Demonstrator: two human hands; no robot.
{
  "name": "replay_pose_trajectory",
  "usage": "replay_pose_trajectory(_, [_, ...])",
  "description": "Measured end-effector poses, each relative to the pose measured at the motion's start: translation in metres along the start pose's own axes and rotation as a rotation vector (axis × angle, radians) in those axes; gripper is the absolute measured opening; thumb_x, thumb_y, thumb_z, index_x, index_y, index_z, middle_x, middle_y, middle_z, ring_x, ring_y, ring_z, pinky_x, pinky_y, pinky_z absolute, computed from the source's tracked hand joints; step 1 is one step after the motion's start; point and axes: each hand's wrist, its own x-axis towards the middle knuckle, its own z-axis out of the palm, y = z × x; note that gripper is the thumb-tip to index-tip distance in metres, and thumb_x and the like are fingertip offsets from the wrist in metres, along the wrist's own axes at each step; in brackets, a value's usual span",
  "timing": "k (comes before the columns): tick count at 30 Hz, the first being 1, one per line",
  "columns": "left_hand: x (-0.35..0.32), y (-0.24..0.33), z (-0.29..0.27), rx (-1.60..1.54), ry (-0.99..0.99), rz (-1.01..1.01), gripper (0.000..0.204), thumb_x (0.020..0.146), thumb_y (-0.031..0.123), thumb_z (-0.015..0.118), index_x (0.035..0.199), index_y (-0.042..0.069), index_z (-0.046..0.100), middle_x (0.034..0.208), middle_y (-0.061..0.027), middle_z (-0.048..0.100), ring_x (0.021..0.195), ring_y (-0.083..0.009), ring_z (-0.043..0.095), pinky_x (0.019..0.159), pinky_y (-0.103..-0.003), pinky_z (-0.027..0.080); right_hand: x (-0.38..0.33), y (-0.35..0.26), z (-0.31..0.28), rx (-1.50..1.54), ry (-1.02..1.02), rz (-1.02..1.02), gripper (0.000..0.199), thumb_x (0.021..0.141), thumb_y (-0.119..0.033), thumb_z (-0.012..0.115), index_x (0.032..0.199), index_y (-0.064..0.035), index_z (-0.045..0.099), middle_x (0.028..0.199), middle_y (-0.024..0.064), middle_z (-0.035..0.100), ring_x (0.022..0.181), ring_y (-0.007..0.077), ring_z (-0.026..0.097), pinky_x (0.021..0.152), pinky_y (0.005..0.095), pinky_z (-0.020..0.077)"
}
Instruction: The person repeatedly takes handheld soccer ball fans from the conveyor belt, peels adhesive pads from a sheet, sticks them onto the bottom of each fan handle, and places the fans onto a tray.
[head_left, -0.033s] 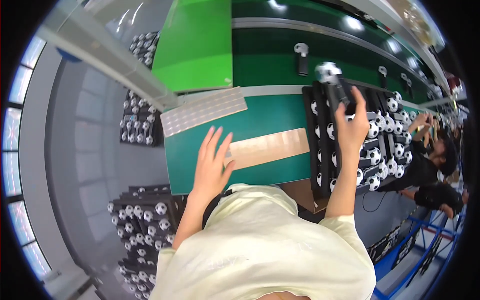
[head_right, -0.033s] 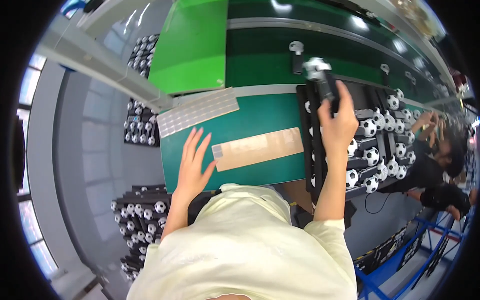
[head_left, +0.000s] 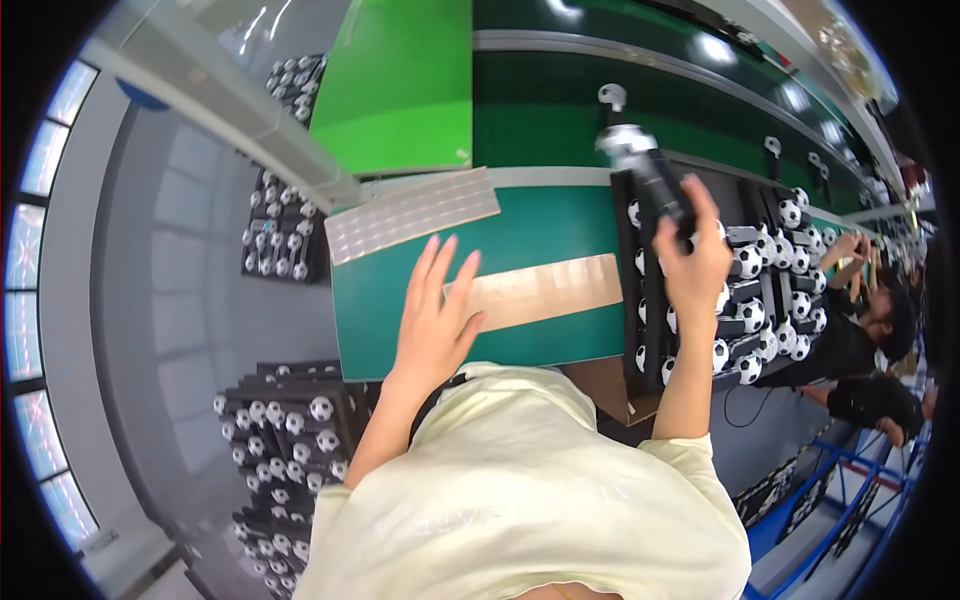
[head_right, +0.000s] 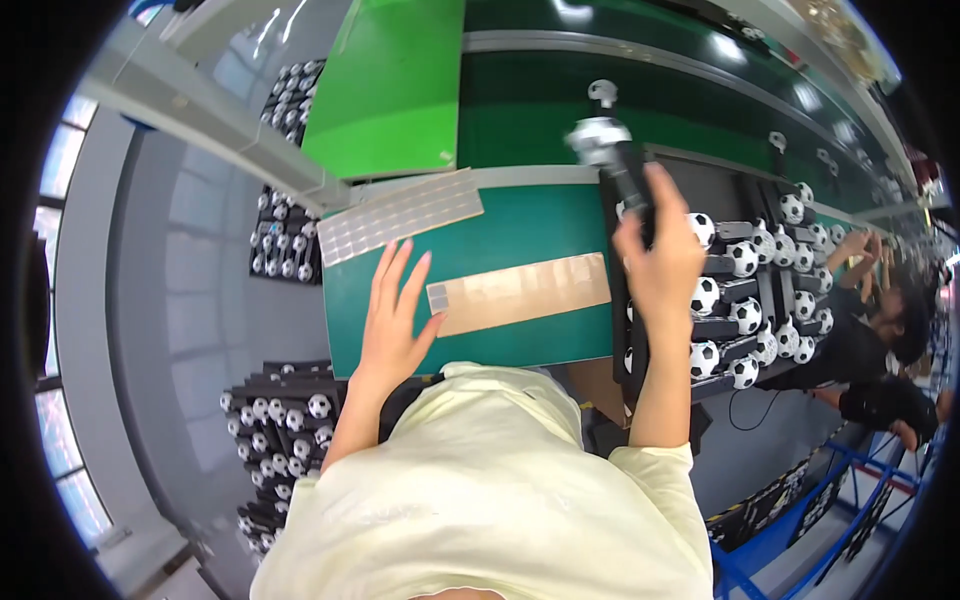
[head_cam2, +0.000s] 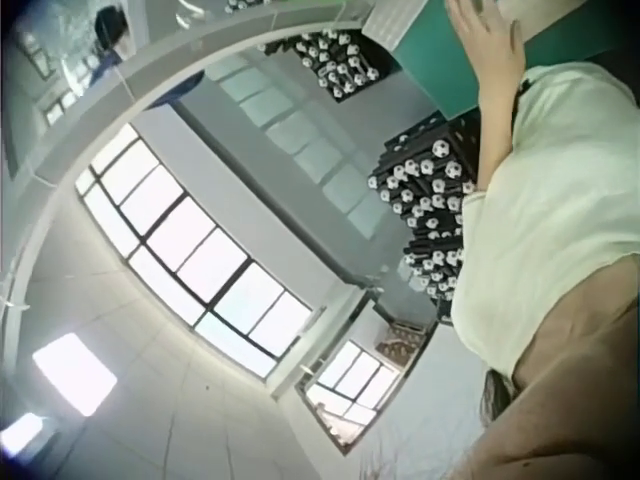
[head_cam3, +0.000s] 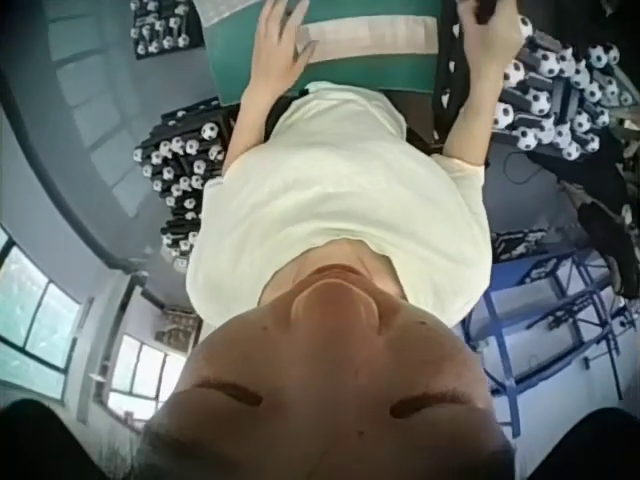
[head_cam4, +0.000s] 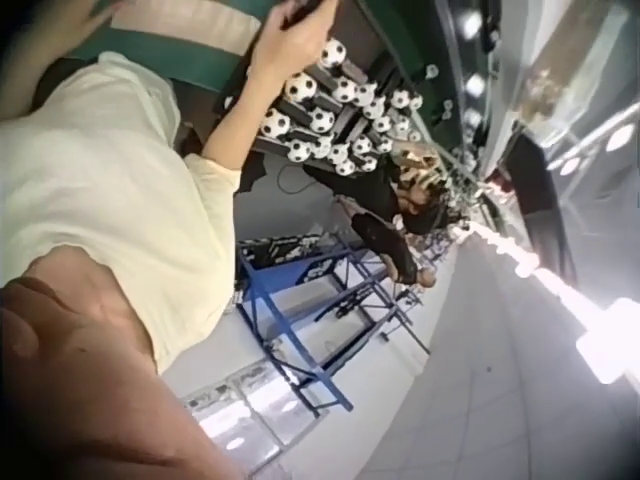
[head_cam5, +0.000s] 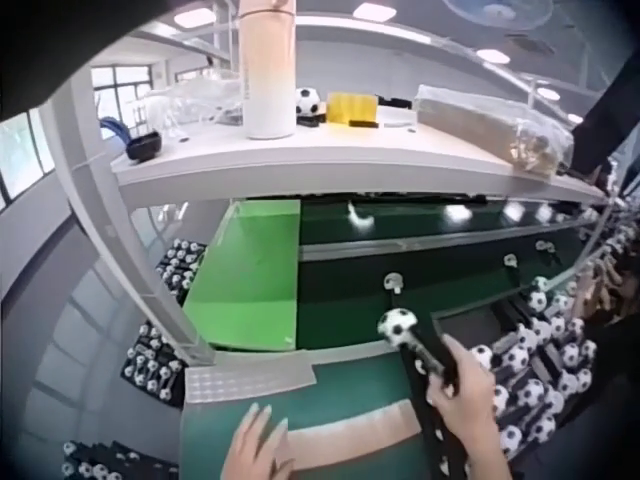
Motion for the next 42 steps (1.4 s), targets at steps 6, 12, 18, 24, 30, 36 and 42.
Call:
replay_pose_trajectory(6, [0.004, -0.019, 0.0, 0.153, 0.159, 0.221, 0.063, 0.069, 0.006, 0.068, 0.127, 0.007, 0.044, 0.111, -0.015, 0.053, 0.11, -0.0342, 0.048, 0.099, -0.05, 0.033, -0.053, -0.095, 0.067, 0.569, -0.401, -0.572, 0.05, 0.064, 0.008, 0.062, 0.112, -0.0037, 0.055, 0.115, 0.0133, 0.056, 0.1, 0.0278, 0.057, 0.083, 0.0344, 0.0487])
replay_pose_trajectory(12, [-0.044, -0.05, -0.012, -0.437, 0.541, -0.648, 0.045, 0.072, -0.004, 0.066, 0.112, 0.003, 0.048, 0.091, -0.0107, 0.058, 0.081, -0.0242, 0.06, 0.083, -0.039, 0.046, -0.145, -0.052, 0.197, 0.625, -0.656, 0.252, 0.029, 0.072, 0.004, 0.061, 0.1, -0.0011, 0.056, 0.095, 0.0151, 0.058, 0.086, 0.0253, 0.06, 0.07, 0.0348, 0.05])
replay_pose_trajectory(18, [-0.07, -0.066, -0.025, -0.859, 0.737, -0.604, 0.035, 0.073, -0.007, 0.065, 0.101, 0.001, 0.047, 0.087, -0.0112, 0.059, 0.08, -0.0187, 0.059, 0.075, -0.029, 0.047, -0.207, -0.041, 0.244, 0.223, -0.625, 0.074, 0.02, 0.071, -0.003, 0.065, 0.09, -0.0012, 0.057, 0.084, 0.0113, 0.058, 0.077, 0.0268, 0.06, 0.066, 0.0377, 0.0492])
replay_pose_trajectory(24, [-0.069, -0.052, -0.024, -0.793, 0.676, -0.64, 0.035, 0.072, -0.008, 0.065, 0.099, 0.002, 0.046, 0.083, -0.0114, 0.06, 0.08, -0.0177, 0.06, 0.075, -0.029, 0.047, -0.212, -0.046, 0.248, 0.188, -0.558, 0.189, 0.017, 0.07, -0.005, 0.065, 0.085, -0.0025, 0.058, 0.081, 0.0111, 0.058, 0.073, 0.0291, 0.059, 0.064, 0.0397, 0.0485])
replay_pose_trajectory(30, [-0.055, -0.051, -0.03, -0.768, 0.589, -0.593, 0.037, 0.07, -0.005, 0.068, 0.099, 0.002, 0.046, 0.087, -0.0107, 0.06, 0.081, -0.0169, 0.058, 0.076, -0.029, 0.046, -0.205, -0.051, 0.253, 0.096, -0.583, 0.284, 0.013, 0.07, -0.007, 0.065, 0.082, -0.0045, 0.06, 0.08, 0.0099, 0.061, 0.073, 0.0296, 0.061, 0.064, 0.0402, 0.0483])
replay_pose_trajectory(36, [-0.054, -0.051, -0.042, -0.518, 0.508, -0.502, 0.037, 0.068, 0.002, 0.075, 0.098, 0.004, 0.055, 0.098, -0.0058, 0.057, 0.086, -0.0144, 0.055, 0.076, -0.026, 0.045, -0.2, -0.055, 0.269, 0.003, -0.722, 0.438, 0.015, 0.071, -0.021, 0.063, 0.074, -0.0061, 0.063, 0.08, 0.0147, 0.064, 0.076, 0.0327, 0.062, 0.066, 0.0426, 0.0479])
replay_pose_trajectory(42, [-0.053, -0.055, -0.038, -0.808, 0.598, -0.628, 0.035, 0.067, 0.002, 0.074, 0.097, 0.006, 0.055, 0.096, -0.0037, 0.058, 0.089, -0.0122, 0.056, 0.079, -0.025, 0.044, -0.213, 0.004, 0.28, 0.366, -0.949, 0.522, 0.017, 0.071, -0.018, 0.069, 0.073, -0.0039, 0.059, 0.068, 0.0108, 0.061, 0.068, 0.0268, 0.061, 0.06, 0.04, 0.0471])
